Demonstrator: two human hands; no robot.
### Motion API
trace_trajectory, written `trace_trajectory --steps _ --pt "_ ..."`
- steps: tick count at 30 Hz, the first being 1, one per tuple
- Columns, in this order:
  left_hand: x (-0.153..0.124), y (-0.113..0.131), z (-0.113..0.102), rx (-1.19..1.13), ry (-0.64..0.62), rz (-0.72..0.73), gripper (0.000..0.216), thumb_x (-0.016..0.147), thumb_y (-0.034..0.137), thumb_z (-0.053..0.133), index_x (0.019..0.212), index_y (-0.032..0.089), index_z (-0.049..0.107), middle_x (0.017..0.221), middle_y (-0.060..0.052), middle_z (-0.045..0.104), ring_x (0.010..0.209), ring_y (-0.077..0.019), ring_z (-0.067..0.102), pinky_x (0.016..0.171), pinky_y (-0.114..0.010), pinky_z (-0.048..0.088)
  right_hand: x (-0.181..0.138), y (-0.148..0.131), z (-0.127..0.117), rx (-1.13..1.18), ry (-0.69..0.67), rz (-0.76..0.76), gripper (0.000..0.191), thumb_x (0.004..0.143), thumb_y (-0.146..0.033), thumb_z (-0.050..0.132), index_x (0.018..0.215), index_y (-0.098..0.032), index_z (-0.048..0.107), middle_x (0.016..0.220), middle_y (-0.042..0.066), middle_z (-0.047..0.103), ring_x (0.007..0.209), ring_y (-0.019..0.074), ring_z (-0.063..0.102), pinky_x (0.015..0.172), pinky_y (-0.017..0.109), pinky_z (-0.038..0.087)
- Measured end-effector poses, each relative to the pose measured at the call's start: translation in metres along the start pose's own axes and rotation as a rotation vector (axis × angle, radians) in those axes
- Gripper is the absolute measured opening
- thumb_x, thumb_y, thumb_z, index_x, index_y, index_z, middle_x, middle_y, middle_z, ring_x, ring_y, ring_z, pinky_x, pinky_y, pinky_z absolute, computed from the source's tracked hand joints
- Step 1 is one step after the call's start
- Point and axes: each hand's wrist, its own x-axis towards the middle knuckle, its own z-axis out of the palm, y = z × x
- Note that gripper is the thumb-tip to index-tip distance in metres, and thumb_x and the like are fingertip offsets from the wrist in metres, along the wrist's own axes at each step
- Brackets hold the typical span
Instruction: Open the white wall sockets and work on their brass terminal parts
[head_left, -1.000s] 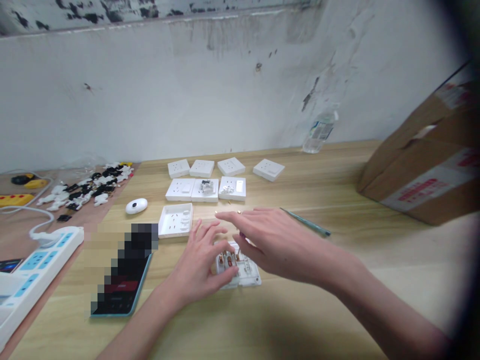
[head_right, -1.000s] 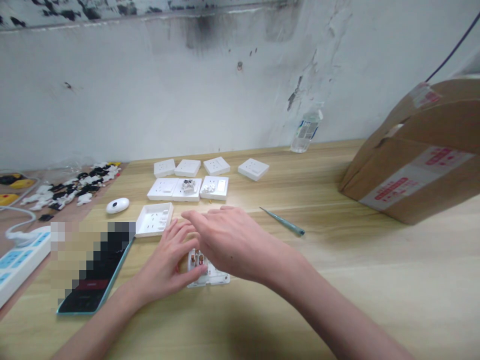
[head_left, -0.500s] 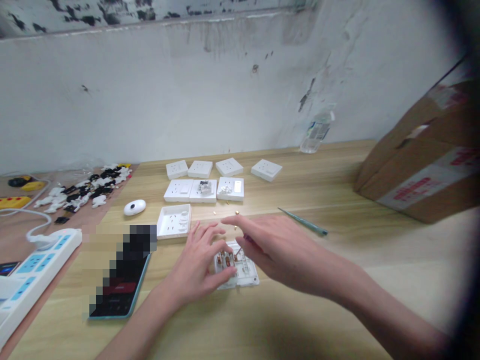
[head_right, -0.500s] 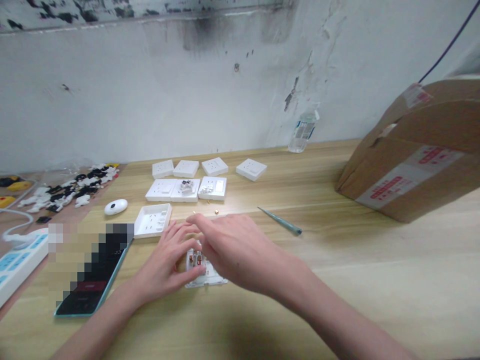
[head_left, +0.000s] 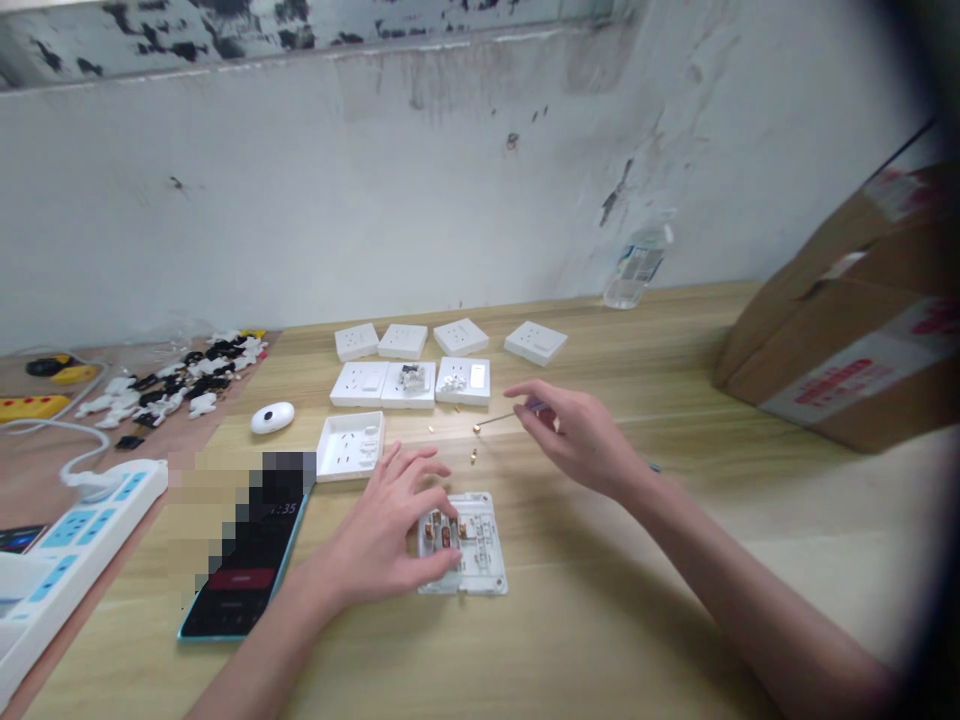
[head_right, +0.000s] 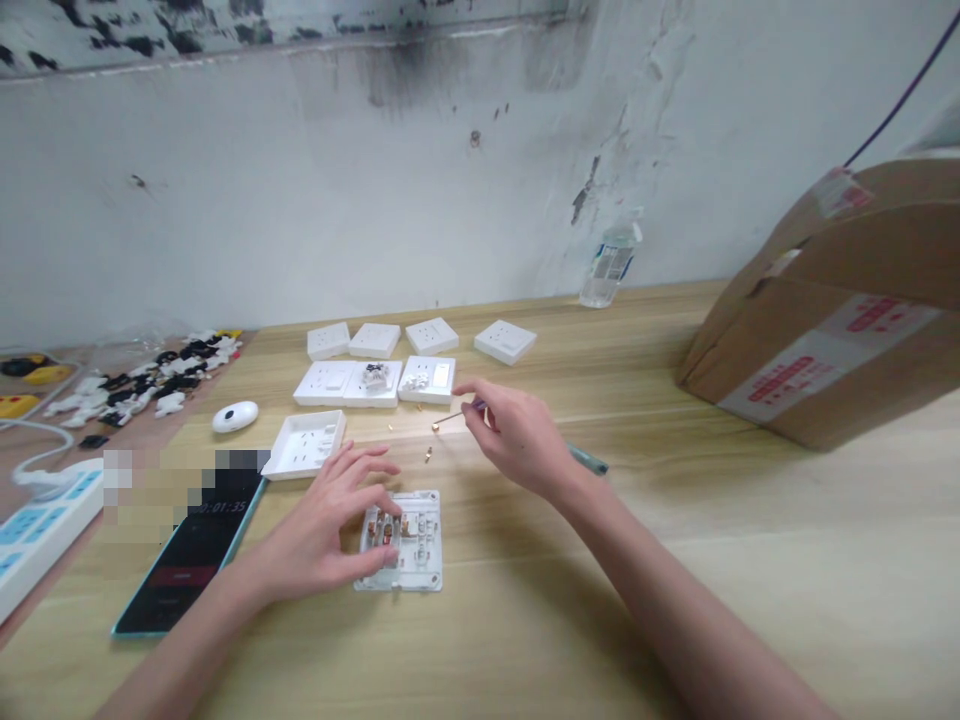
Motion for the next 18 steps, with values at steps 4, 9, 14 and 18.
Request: trace_trajectory --steps 4,9,14,18 --pt "0.001 -0.001 0.000 0.024 0.056 0.005 0.012 0.081 0.032 0.062 0.090 0.026 0.061 0.119 -0.003 0.055 0.128 -0.0248 0.038 0.112 -0.054 0.014 -0.003 0.001 0.006 0.026 -0.014 -0.002 0.023 0.090 -0.024 0.045 0.106 -0.017 0.060 0.070 0.001 0.063 0.059 0.0138 0.055 0.059 0.026 0.039" --pt "0.003 -0.007 0.002 0.088 0.216 -0.066 0.007 0.086 0.025 0.054 0.092 0.024 0.058 0.112 -0.003 0.058 0.121 -0.0221 0.045 0.109 -0.051 0.020 -0.005 0.001 0.006 0.073 -0.020 0.017 0.023 0.091 -0.025 0.045 0.106 -0.016 0.060 0.069 0.001 0.062 0.059 0.0140 0.054 0.060 0.027 0.039" --pt "0.003 -0.015 0.004 0.106 0.279 -0.111 0.011 0.086 0.022 0.055 0.096 0.024 0.057 0.105 -0.002 0.061 0.110 -0.0208 0.053 0.108 -0.051 0.022 -0.009 -0.003 0.007 0.242 -0.024 0.020 0.021 0.091 -0.027 0.047 0.105 -0.017 0.060 0.071 0.002 0.062 0.062 0.0138 0.056 0.056 0.026 0.039" --pt "0.003 -0.018 0.008 0.115 0.295 -0.119 0.016 0.085 0.023 0.057 0.102 0.024 0.056 0.103 -0.002 0.062 0.104 -0.0207 0.056 0.107 -0.052 0.023 -0.012 -0.010 0.008 0.391 -0.019 0.031 0.021 0.091 -0.030 0.048 0.104 -0.019 0.060 0.070 0.001 0.062 0.065 0.0139 0.057 0.051 0.023 0.038"
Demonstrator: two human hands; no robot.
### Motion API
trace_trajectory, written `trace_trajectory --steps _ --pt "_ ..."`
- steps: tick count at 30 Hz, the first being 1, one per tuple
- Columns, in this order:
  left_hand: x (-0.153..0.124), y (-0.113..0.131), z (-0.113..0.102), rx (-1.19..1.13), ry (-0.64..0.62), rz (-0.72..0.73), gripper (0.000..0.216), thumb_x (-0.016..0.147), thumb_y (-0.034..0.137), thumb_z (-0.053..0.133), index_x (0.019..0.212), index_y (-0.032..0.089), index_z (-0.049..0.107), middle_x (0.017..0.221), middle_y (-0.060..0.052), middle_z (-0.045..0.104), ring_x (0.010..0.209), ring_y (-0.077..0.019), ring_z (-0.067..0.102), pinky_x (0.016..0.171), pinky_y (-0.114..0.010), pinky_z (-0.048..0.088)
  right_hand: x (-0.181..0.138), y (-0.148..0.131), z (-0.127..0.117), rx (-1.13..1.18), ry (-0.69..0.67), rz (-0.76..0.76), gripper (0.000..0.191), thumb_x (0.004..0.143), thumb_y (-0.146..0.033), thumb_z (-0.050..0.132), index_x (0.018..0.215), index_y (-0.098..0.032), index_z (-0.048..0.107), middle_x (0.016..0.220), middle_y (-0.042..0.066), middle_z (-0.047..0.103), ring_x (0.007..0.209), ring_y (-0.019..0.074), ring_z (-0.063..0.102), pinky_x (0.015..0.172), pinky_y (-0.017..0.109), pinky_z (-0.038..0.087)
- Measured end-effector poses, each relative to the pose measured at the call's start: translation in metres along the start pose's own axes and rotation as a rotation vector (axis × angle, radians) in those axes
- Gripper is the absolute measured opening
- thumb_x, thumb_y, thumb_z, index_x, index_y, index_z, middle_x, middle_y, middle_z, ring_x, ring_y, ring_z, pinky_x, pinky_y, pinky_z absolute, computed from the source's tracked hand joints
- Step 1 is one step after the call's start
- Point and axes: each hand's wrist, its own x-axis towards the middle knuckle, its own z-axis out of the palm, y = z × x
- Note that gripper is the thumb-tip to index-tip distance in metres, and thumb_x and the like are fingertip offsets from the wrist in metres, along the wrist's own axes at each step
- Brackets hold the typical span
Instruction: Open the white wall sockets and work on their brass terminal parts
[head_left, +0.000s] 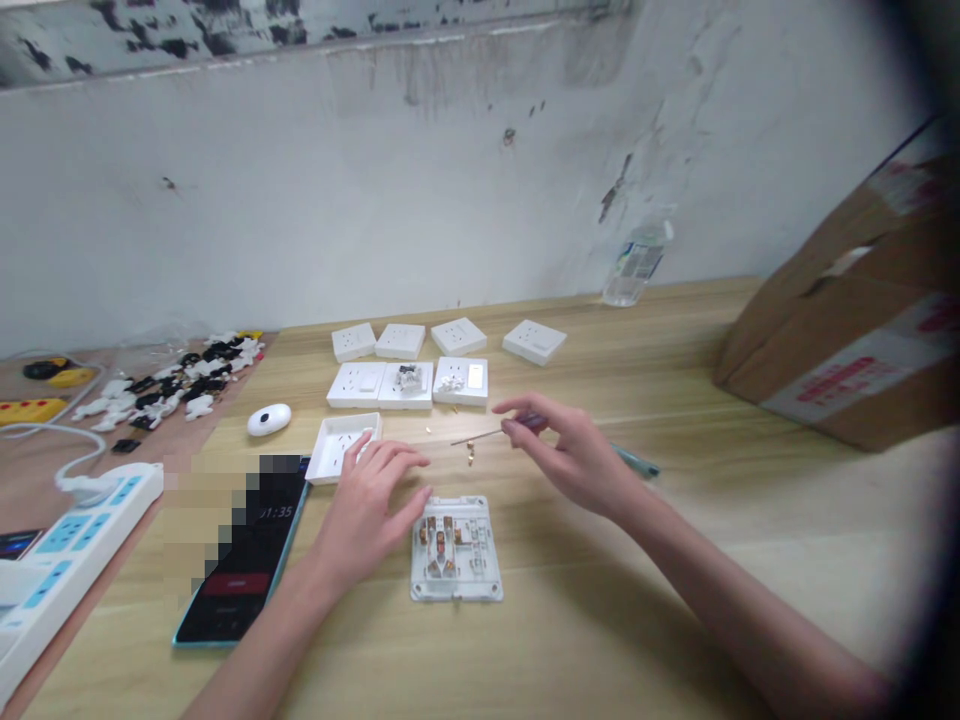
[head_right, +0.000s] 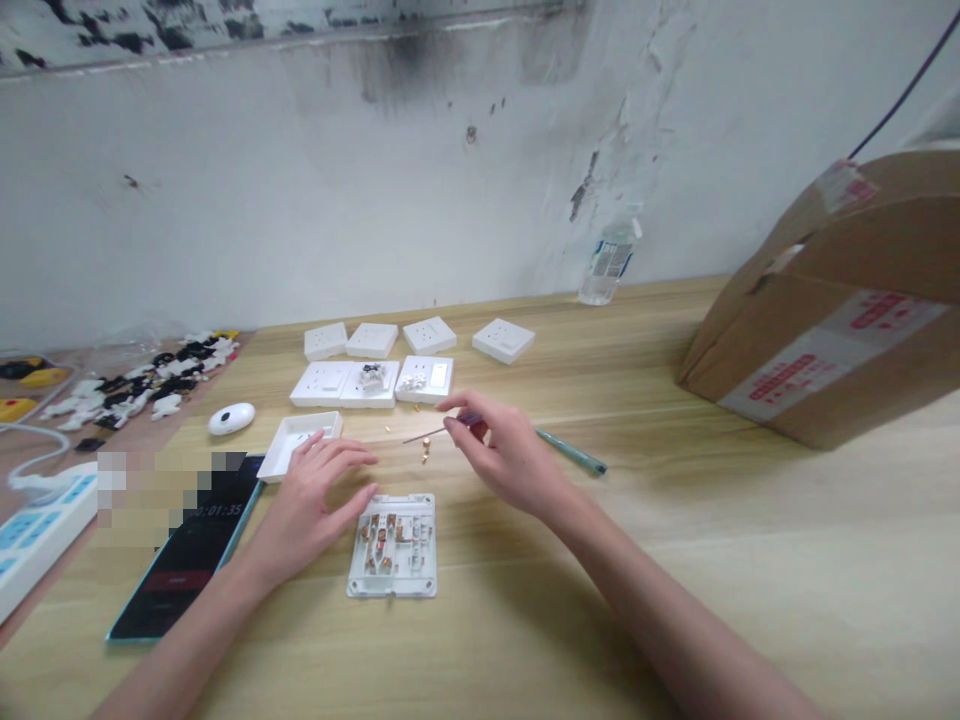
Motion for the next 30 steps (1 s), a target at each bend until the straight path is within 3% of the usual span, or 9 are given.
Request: trace_trajectory --steps 14,26,30 --pt "-0.001 0.000 0.004 -0.001 -0.025 -0.013 0.017 0.086 0.026 0.059 0.102 0.025 0.058 0.100 0.000 0.063 0.100 -0.0195 0.057 0.107 -0.051 0.024 0.000 0.012 -0.002 -0.249 0.085 0.023 0.018 0.085 -0.021 0.050 0.100 -0.019 0.061 0.066 -0.001 0.061 0.056 0.0126 0.053 0.059 0.027 0.038" --pt "0.001 0.001 0.010 0.006 -0.015 -0.059 0.023 0.086 0.029 0.060 0.108 0.023 0.058 0.095 -0.001 0.065 0.096 -0.0204 0.058 0.104 -0.050 0.026 -0.009 -0.020 0.015 0.054 0.008 -0.056 0.014 0.089 -0.022 0.049 0.098 -0.018 0.060 0.067 -0.001 0.060 0.061 0.0120 0.055 0.056 0.023 0.041" --pt "0.001 0.002 0.013 -0.011 -0.016 -0.048 0.015 0.087 0.028 0.060 0.101 0.024 0.062 0.090 0.001 0.066 0.093 -0.0191 0.058 0.103 -0.048 0.026 -0.011 -0.025 0.018 0.093 -0.009 -0.061 0.014 0.089 -0.022 0.049 0.098 -0.017 0.059 0.068 -0.001 0.060 0.063 0.0121 0.056 0.059 0.024 0.043"
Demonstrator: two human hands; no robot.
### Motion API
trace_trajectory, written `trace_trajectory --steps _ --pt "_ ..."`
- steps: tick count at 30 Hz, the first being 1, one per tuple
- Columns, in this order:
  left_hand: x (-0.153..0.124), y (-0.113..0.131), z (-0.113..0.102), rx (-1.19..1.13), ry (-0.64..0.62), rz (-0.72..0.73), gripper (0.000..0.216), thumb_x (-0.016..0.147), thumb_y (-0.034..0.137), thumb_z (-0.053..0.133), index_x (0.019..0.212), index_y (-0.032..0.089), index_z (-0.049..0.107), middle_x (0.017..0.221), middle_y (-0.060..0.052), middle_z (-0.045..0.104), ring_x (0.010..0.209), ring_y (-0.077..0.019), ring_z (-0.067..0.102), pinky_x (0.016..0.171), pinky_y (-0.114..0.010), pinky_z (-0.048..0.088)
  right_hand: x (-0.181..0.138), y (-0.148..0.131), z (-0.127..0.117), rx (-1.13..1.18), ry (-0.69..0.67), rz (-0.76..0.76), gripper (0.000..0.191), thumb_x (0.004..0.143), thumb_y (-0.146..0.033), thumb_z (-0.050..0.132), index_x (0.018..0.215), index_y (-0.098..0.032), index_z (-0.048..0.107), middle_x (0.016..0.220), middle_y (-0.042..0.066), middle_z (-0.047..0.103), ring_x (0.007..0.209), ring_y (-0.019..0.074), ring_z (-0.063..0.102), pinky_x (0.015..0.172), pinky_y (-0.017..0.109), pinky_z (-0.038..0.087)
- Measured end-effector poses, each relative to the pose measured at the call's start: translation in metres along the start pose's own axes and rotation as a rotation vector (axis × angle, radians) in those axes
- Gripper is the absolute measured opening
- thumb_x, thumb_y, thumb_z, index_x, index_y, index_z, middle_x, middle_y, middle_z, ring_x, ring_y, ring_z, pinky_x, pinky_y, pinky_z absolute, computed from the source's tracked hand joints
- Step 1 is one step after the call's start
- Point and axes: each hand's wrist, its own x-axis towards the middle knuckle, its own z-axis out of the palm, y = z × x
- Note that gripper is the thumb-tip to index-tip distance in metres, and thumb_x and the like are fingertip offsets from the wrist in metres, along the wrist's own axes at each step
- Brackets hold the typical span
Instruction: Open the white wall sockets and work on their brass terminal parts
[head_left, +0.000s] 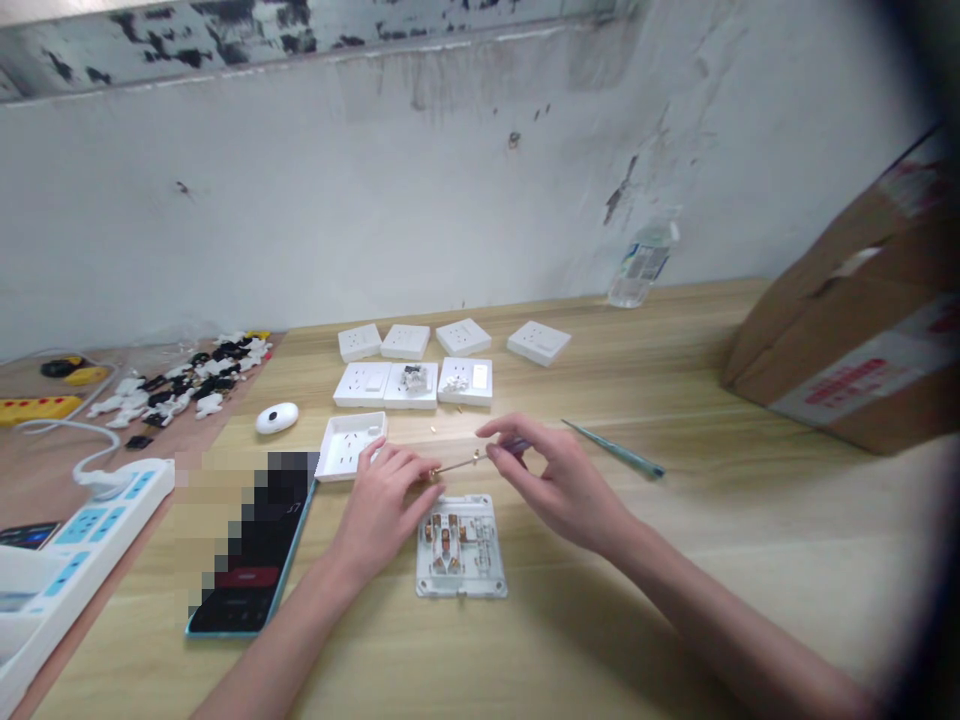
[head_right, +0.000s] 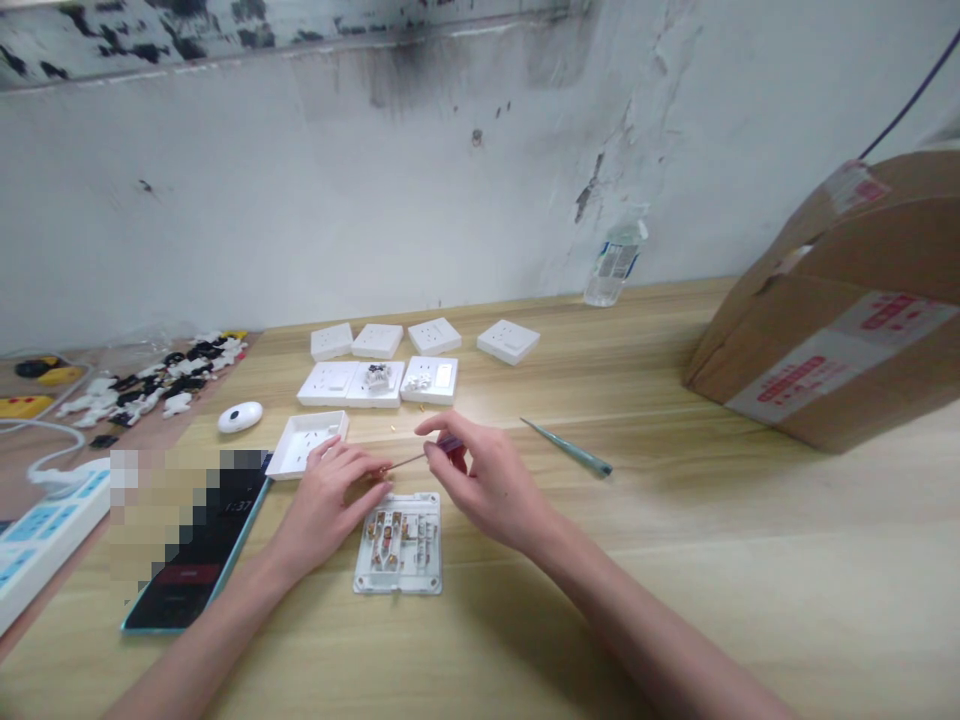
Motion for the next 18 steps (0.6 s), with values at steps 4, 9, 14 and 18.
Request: trace_trajectory --steps 4,9,14,18 --pt "-0.0001 0.0000 -0.0005 -0.009 0.021 0.010 0.009 0.088 0.027 0.058 0.094 0.025 0.064 0.088 0.002 0.067 0.091 -0.0186 0.058 0.103 -0.048 0.026 0.0001 0.0017 -0.0011 0.002 -0.002 0.009 0.014 0.089 -0.022 0.049 0.098 -0.017 0.059 0.069 -0.001 0.061 0.064 0.0125 0.057 0.058 0.024 0.042" --pt "0.0006 0.0002 -0.0015 -0.026 0.026 0.003 0.012 0.089 0.028 0.056 0.095 0.024 0.065 0.089 0.001 0.067 0.090 -0.0184 0.058 0.103 -0.047 0.026 0.0004 0.0044 -0.0026 -0.005 -0.001 0.019 0.014 0.089 -0.022 0.049 0.097 -0.017 0.060 0.069 0.000 0.061 0.065 0.0127 0.057 0.059 0.025 0.043" --pt "0.0001 0.0021 -0.0018 -0.045 0.029 -0.002 0.018 0.091 0.026 0.051 0.101 0.024 0.065 0.089 0.000 0.066 0.090 -0.0185 0.058 0.102 -0.047 0.028 -0.0002 0.0041 -0.0025 -0.004 -0.008 0.016 0.014 0.089 -0.023 0.049 0.098 -0.018 0.060 0.070 0.000 0.062 0.065 0.0128 0.058 0.058 0.024 0.043" --pt "-0.0003 0.0046 -0.0039 -0.054 0.020 -0.004 0.019 0.090 0.025 0.049 0.099 0.024 0.066 0.087 0.000 0.067 0.089 -0.0184 0.058 0.102 -0.048 0.029 0.0027 0.0062 -0.0048 -0.023 0.003 0.017 0.015 0.090 -0.024 0.048 0.098 -0.018 0.059 0.069 0.000 0.061 0.065 0.0131 0.058 0.059 0.025 0.043"
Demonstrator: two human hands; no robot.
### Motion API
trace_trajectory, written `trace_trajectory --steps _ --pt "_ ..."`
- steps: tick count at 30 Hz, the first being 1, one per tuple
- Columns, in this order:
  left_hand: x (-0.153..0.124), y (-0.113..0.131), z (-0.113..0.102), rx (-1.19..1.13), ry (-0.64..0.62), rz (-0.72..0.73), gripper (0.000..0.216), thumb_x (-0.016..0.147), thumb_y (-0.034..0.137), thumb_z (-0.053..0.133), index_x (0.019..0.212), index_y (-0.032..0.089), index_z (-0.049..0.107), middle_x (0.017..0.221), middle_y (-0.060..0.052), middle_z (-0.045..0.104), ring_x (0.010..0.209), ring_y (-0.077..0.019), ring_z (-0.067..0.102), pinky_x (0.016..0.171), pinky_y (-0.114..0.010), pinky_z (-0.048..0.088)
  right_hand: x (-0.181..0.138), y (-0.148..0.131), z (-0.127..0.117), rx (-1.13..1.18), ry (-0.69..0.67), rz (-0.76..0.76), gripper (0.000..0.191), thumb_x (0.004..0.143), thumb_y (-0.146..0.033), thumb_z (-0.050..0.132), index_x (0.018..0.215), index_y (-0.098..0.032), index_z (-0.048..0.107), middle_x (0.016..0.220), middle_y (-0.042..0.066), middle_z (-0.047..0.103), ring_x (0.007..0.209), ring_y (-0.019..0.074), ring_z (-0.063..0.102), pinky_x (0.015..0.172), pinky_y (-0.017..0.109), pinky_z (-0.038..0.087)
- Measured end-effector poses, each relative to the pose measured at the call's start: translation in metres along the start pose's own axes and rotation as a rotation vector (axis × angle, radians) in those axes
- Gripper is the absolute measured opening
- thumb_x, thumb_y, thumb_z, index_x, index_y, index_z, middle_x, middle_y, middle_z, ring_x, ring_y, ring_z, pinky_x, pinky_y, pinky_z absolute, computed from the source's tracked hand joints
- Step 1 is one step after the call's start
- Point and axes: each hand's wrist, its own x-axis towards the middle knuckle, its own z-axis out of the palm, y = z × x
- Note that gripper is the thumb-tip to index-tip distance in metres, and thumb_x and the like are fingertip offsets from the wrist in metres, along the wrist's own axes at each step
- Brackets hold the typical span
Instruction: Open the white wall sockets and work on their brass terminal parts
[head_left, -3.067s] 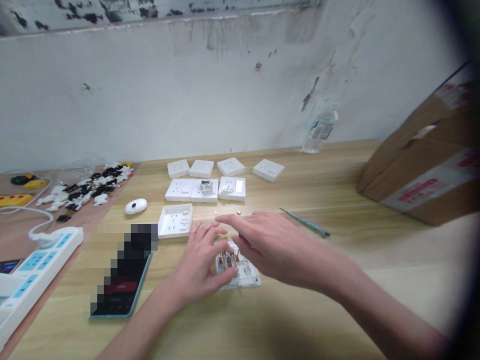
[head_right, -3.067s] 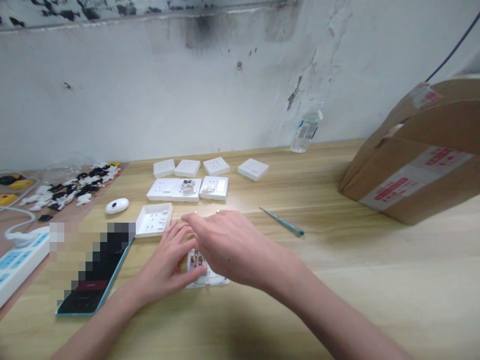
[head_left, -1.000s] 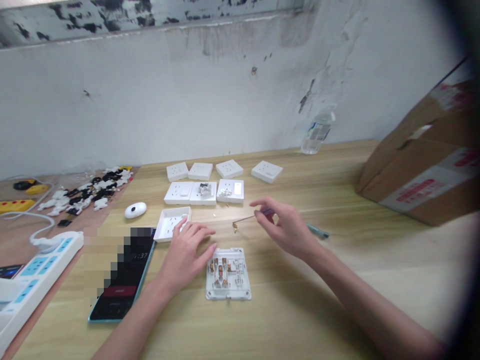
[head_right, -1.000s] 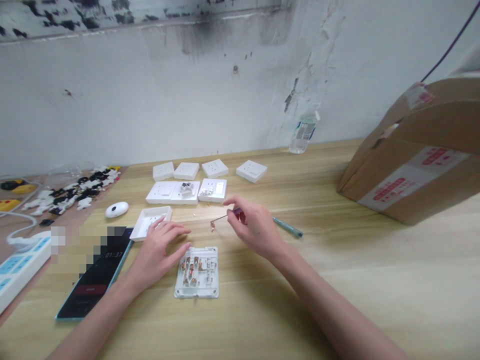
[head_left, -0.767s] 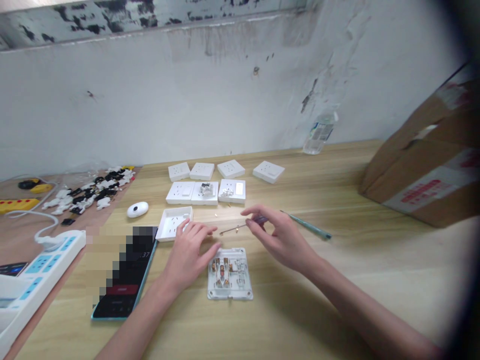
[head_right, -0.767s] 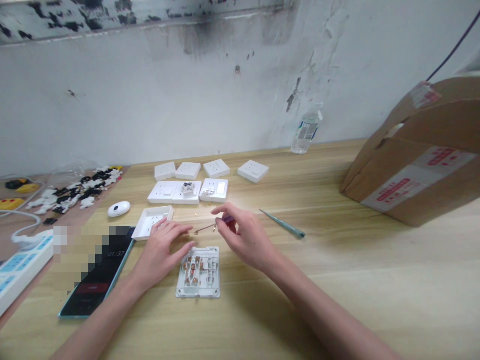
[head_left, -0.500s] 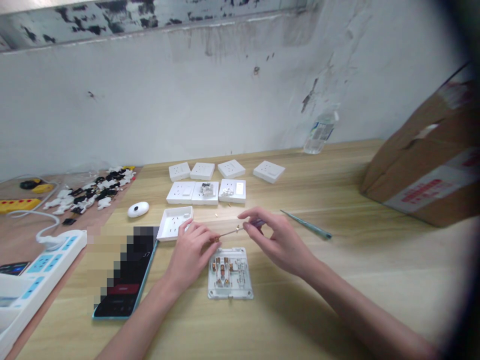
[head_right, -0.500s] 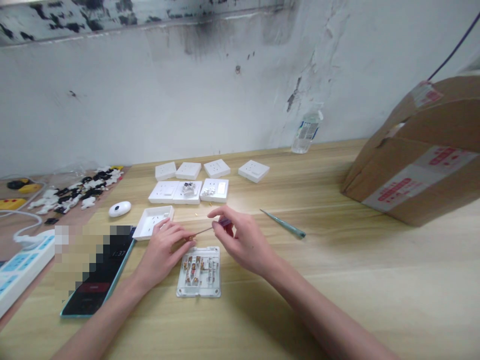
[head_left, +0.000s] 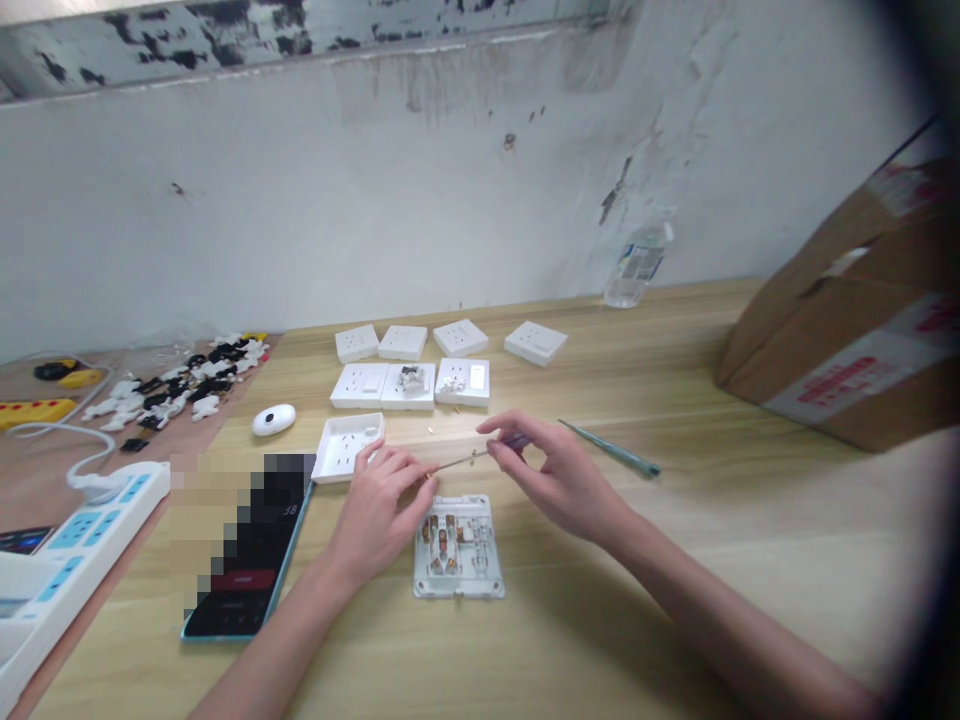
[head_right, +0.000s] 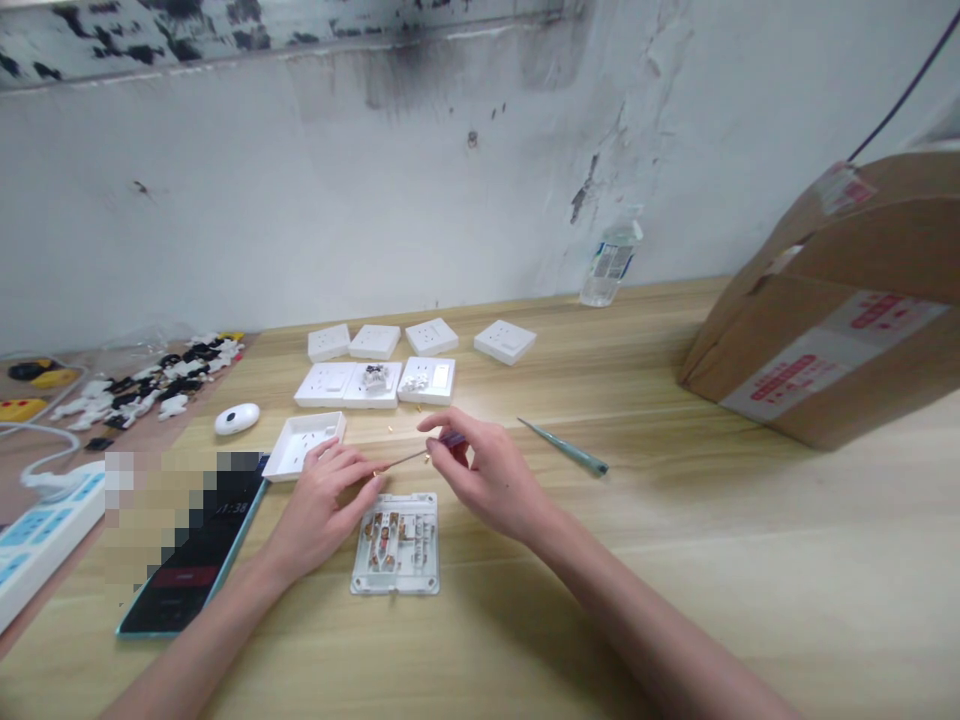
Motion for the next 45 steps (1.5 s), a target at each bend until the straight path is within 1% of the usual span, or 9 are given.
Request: trace_trajectory --steps 5,10,12,18,26,29,33,39,45 --pt "0.001 0.002 -0.002 -0.021 0.016 -0.006 0.017 0.087 0.021 0.052 0.092 0.024 0.067 0.082 0.001 0.068 0.084 -0.0182 0.060 0.099 -0.048 0.031 0.011 0.016 -0.005 -0.144 0.076 0.028 0.017 0.091 -0.026 0.046 0.098 -0.017 0.059 0.073 0.002 0.063 0.065 0.0149 0.057 0.056 0.025 0.041" --pt "0.000 -0.001 0.000 -0.055 0.054 -0.002 0.018 0.083 0.015 0.053 0.091 0.022 0.068 0.079 0.001 0.069 0.078 -0.0175 0.060 0.097 -0.047 0.033 0.022 0.031 -0.004 -0.390 0.048 -0.048 0.021 0.093 -0.022 0.039 0.104 -0.017 0.057 0.100 0.009 0.063 0.075 0.0168 0.059 0.064 0.027 0.041" --pt "0.000 -0.002 0.001 -0.075 0.067 0.001 0.018 0.084 0.014 0.053 0.092 0.022 0.067 0.082 0.001 0.070 0.077 -0.0170 0.061 0.097 -0.047 0.034 0.025 0.033 -0.002 -0.464 0.027 -0.062 0.023 0.094 -0.020 0.037 0.107 -0.017 0.056 0.105 0.010 0.062 0.077 0.0174 0.059 0.065 0.028 0.041" --pt "0.000 0.000 0.000 -0.119 0.077 -0.038 0.013 0.088 0.014 0.051 0.092 0.021 0.061 0.092 -0.001 0.069 0.091 -0.0198 0.060 0.091 -0.043 0.040 0.028 0.034 0.005 -0.565 -0.014 -0.052 0.024 0.094 -0.020 0.036 0.108 -0.017 0.055 0.106 0.010 0.063 0.075 0.0179 0.061 0.061 0.027 0.038" --pt "0.000 0.000 0.004 -0.177 0.040 -0.088 0.012 0.090 0.018 0.050 0.099 0.021 0.057 0.097 -0.003 0.068 0.096 -0.0212 0.059 0.087 -0.042 0.044 0.017 0.026 -0.001 -0.488 -0.006 -0.063 0.023 0.094 -0.021 0.038 0.107 -0.017 0.056 0.101 0.010 0.065 0.067 0.0155 0.058 0.061 0.027 0.039" --pt "0.002 -0.002 0.006 -0.186 0.032 -0.061 0.011 0.091 0.020 0.051 0.099 0.021 0.058 0.099 -0.003 0.069 0.100 -0.0214 0.060 0.091 -0.044 0.042 0.012 0.023 -0.004 -0.419 0.013 -0.048 0.022 0.093 -0.021 0.040 0.107 -0.018 0.057 0.094 0.008 0.066 0.065 0.0149 0.056 0.060 0.027 0.039" --pt "0.008 -0.004 0.006 -0.157 -0.002 -0.006 0.005 0.088 0.018 0.057 0.091 0.021 0.059 0.091 0.000 0.069 0.096 -0.0190 0.062 0.102 -0.047 0.032 0.006 0.018 -0.009 -0.311 0.029 0.003 0.022 0.091 -0.022 0.044 0.109 -0.019 0.056 0.081 0.003 0.065 0.061 0.0138 0.055 0.060 0.027 0.040" --pt "0.021 -0.005 0.006 -0.036 -0.030 0.020 0.006 0.085 0.024 0.061 0.082 0.020 0.063 0.076 -0.001 0.063 0.079 -0.0203 0.056 0.080 -0.042 0.043 0.003 0.008 -0.012 -0.210 0.021 0.028 0.023 0.086 -0.019 0.047 0.107 -0.019 0.057 0.067 -0.001 0.060 0.057 0.0130 0.053 0.055 0.025 0.039" --pt "0.026 -0.007 0.014 -0.052 -0.046 0.050 0.007 0.085 0.023 0.061 0.083 0.021 0.067 0.079 -0.002 0.064 0.083 -0.0211 0.055 0.078 -0.041 0.043 0.002 0.006 -0.014 -0.170 0.041 0.015 0.025 0.083 -0.017 0.048 0.106 -0.019 0.057 0.067 -0.001 0.060 0.057 0.0124 0.053 0.053 0.024 0.038"
